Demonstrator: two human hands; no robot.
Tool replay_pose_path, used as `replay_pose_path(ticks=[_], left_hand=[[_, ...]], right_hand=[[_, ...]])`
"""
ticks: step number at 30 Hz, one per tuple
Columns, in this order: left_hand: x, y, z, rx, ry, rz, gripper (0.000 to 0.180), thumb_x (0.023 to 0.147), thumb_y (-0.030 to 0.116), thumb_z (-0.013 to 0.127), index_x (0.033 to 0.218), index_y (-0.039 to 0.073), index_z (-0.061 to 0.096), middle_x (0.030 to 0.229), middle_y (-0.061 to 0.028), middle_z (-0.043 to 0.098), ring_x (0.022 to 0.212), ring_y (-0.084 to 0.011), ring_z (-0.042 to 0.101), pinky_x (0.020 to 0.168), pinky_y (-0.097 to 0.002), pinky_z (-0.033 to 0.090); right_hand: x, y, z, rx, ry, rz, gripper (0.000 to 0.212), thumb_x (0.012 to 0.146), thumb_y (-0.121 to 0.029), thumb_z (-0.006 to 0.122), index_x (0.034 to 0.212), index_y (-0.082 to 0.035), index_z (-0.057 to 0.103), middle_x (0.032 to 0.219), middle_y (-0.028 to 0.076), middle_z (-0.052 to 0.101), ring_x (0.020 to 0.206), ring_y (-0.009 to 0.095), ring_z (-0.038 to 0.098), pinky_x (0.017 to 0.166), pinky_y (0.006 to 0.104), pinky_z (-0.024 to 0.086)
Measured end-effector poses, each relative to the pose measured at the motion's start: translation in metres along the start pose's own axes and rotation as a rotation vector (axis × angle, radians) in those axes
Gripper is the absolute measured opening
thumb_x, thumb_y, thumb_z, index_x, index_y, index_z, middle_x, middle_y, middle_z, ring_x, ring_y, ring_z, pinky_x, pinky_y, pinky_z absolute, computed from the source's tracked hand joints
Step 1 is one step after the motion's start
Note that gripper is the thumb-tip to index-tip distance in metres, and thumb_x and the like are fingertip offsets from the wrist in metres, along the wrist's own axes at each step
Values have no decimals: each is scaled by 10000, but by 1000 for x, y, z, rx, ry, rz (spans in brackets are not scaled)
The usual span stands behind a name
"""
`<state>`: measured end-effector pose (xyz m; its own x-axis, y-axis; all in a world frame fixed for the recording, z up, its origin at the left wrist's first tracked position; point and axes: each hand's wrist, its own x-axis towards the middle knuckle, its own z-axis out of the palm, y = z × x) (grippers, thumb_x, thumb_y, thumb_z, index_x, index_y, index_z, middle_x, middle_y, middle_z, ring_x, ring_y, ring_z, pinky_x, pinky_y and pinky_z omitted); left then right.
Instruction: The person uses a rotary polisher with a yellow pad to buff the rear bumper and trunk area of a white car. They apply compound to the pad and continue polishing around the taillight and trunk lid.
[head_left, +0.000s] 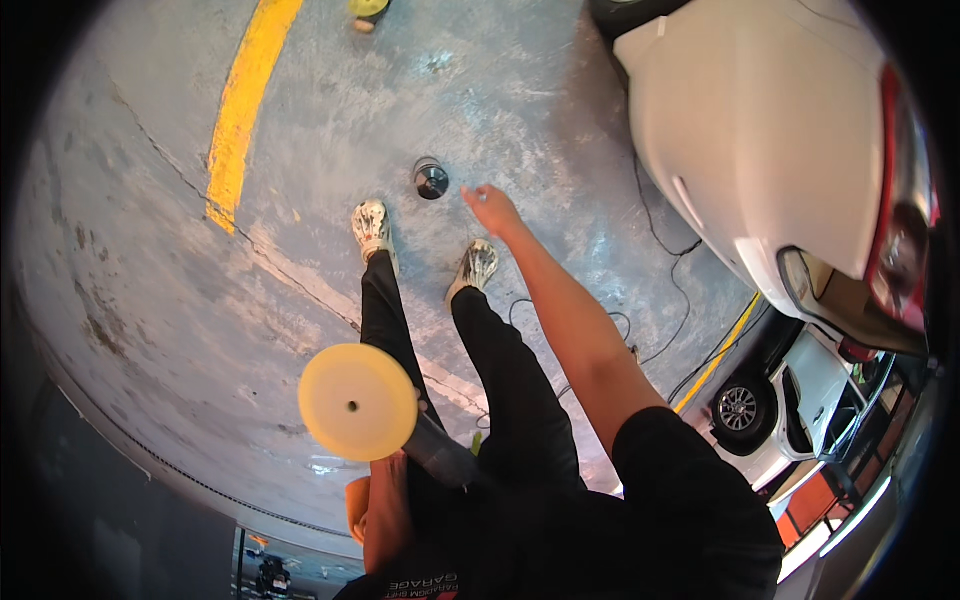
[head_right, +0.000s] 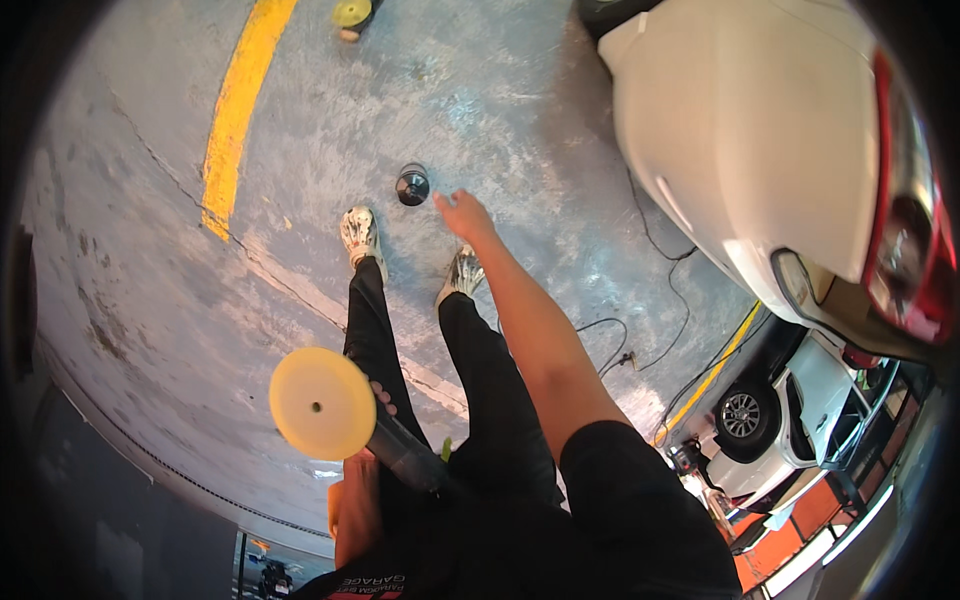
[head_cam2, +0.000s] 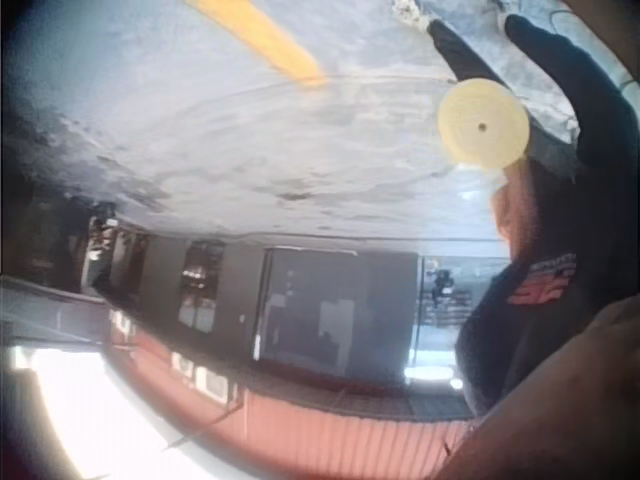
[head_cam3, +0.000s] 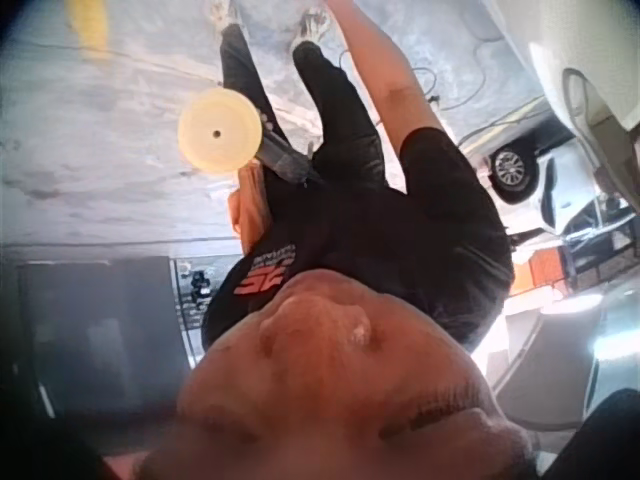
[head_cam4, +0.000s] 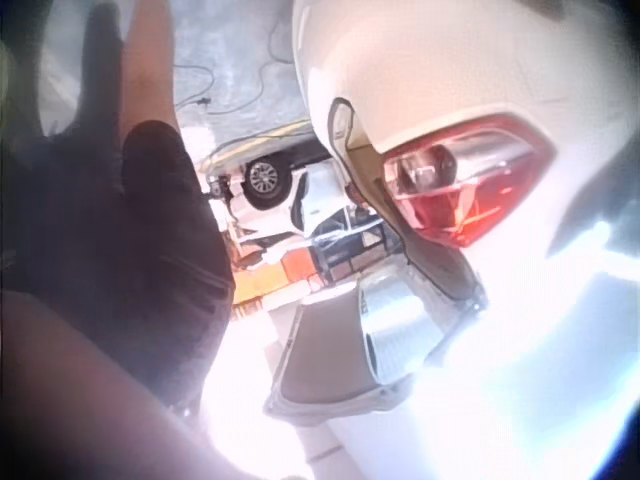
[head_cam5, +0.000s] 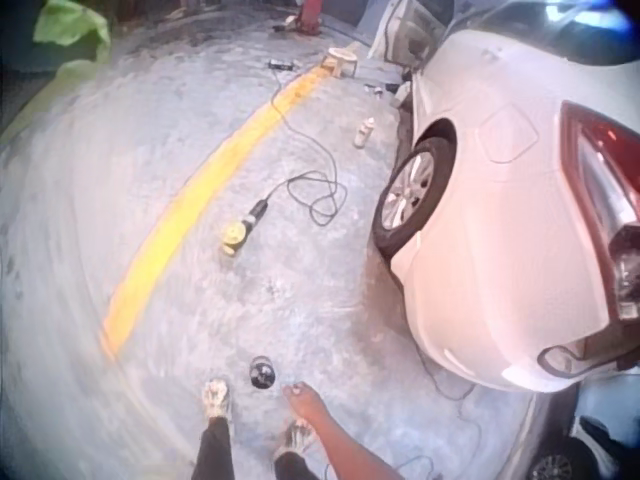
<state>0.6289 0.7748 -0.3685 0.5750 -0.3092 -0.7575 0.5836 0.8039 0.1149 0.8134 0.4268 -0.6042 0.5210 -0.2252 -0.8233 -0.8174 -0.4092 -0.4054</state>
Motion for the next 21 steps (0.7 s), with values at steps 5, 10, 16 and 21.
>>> replay_pose_path(ticks=[5,10,16,21], left_hand=[[52,48,-50,-435,-250,-257,570,1060,472,554,1458,65,524,1236,-193,575,1094,-349,580,908,-541,502],[68,111,-43,-195,-233,-159,538,1088,435,515,1521,117,491,1257,-206,553,1106,-364,564,892,-562,495],[67,163,-13,-53,101,-243,502,1051,411,586,1412,63,552,1217,-184,584,1077,-327,577,889,-506,515],[83,184,45,125,57,-263,498,1021,407,651,1345,33,603,1223,-199,627,1117,-363,629,937,-544,555]], right_hand=[[180,-23,44,-115,-74,270,1052,856,-778,662,1482,59,545,1416,312,619,1205,472,665,947,545,552],[255,-27,119,-159,-261,473,943,779,-623,822,1398,52,597,1253,274,698,1039,424,737,871,609,586],[118,8,151,625,-477,499,445,711,-425,896,915,-43,794,889,136,755,749,287,715,686,469,579],[-62,6,100,880,-400,569,622,797,-419,897,1228,-26,682,950,79,759,738,221,744,678,395,612]])
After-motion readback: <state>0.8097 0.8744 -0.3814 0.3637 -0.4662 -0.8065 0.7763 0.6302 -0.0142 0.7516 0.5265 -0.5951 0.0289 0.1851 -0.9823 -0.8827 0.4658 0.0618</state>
